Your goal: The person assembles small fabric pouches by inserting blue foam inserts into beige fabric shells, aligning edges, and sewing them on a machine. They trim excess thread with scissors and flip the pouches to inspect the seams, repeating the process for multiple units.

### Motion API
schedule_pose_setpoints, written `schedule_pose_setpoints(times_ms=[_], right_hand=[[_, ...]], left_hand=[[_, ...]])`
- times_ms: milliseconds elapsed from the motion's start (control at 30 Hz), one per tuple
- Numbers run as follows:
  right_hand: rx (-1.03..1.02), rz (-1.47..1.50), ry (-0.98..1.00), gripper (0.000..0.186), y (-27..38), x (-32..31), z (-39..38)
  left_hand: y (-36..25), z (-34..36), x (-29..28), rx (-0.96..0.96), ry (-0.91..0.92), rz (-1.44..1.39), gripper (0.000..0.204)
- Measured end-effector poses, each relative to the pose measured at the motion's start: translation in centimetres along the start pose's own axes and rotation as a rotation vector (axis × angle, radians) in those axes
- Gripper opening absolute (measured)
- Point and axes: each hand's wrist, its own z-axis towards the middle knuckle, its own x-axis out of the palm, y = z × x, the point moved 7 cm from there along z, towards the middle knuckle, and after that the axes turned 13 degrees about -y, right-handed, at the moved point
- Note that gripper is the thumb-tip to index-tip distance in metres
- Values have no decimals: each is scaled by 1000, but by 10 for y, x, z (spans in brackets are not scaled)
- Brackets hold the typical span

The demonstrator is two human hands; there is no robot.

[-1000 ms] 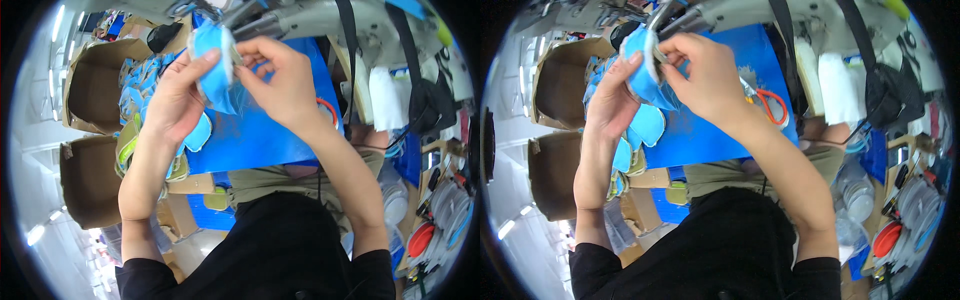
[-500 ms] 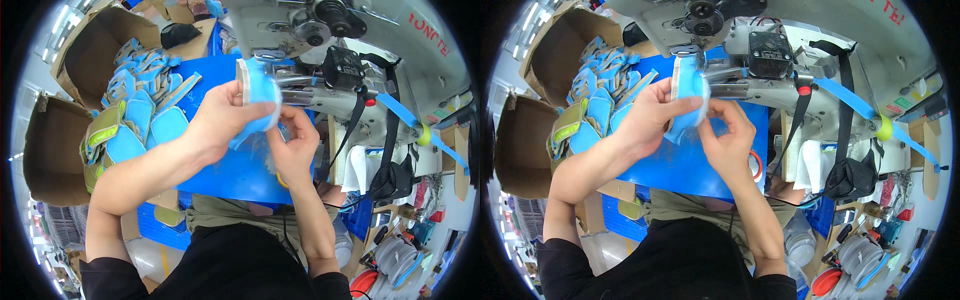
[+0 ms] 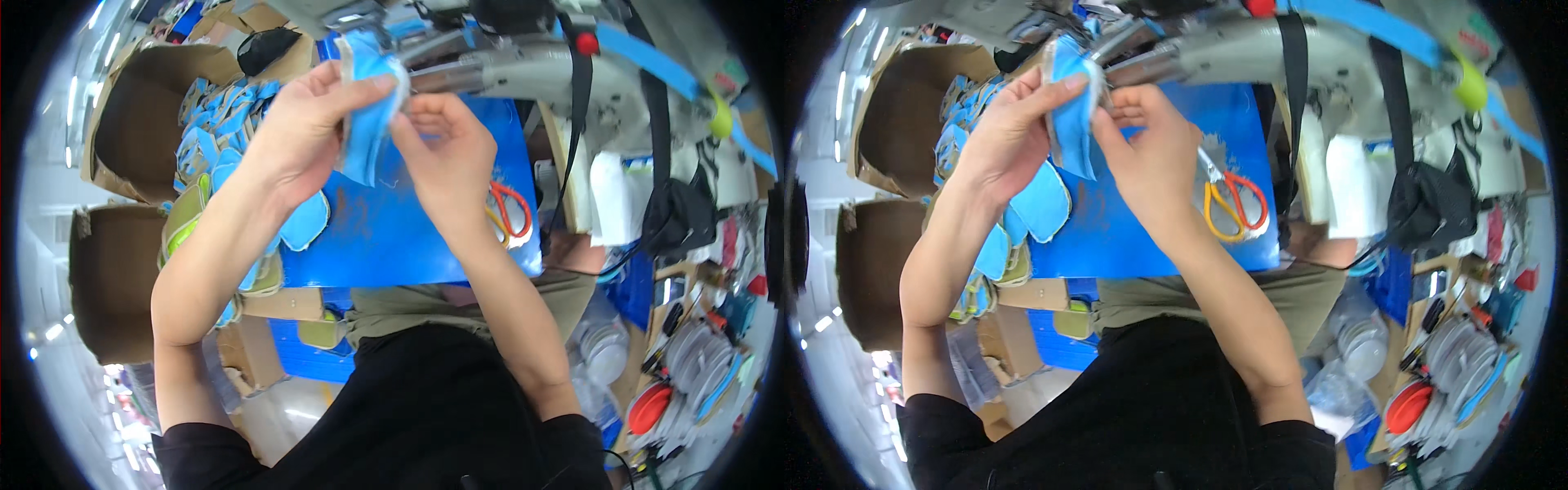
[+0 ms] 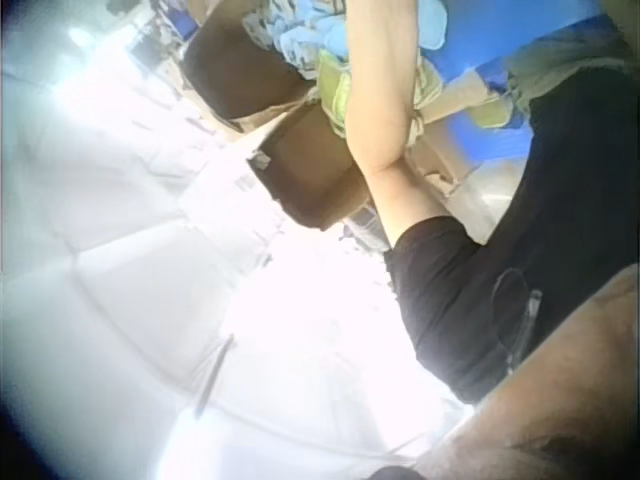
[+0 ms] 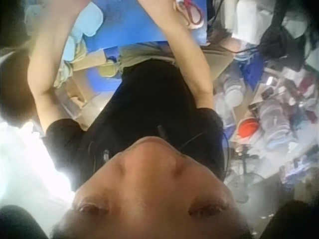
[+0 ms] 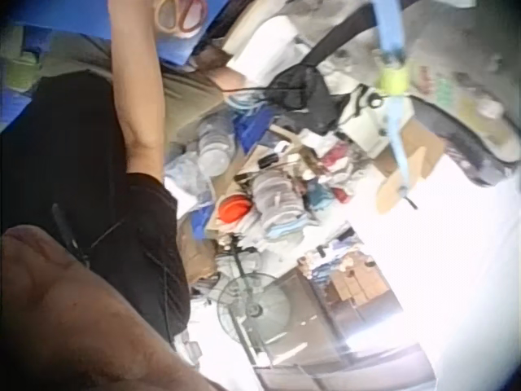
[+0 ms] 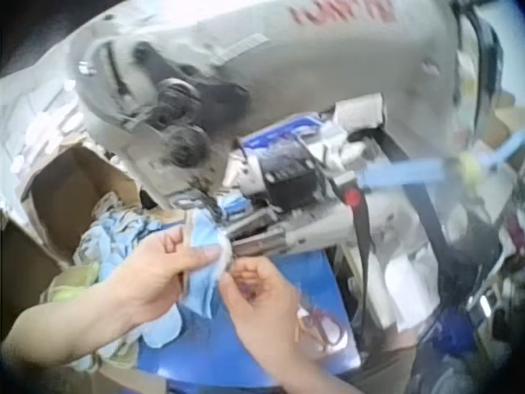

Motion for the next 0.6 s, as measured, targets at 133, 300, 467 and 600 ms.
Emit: schedule_pose_setpoints(times_ms=[133, 300, 467, 600], right_hand=[[155, 163, -20, 14, -12, 9, -11], [-115, 115, 26, 12, -4, -2, 0], [-393, 48, 133, 13, 9, -8, 11], [-399, 35, 166, 12, 7, -10, 11]], left_hand=[[-5, 0, -1, 65, 16, 77, 26], [-4, 2, -2, 31, 20, 91, 22], [2, 2, 2, -46, 65, -26, 24], [4, 2, 1, 64, 47, -27, 28]])
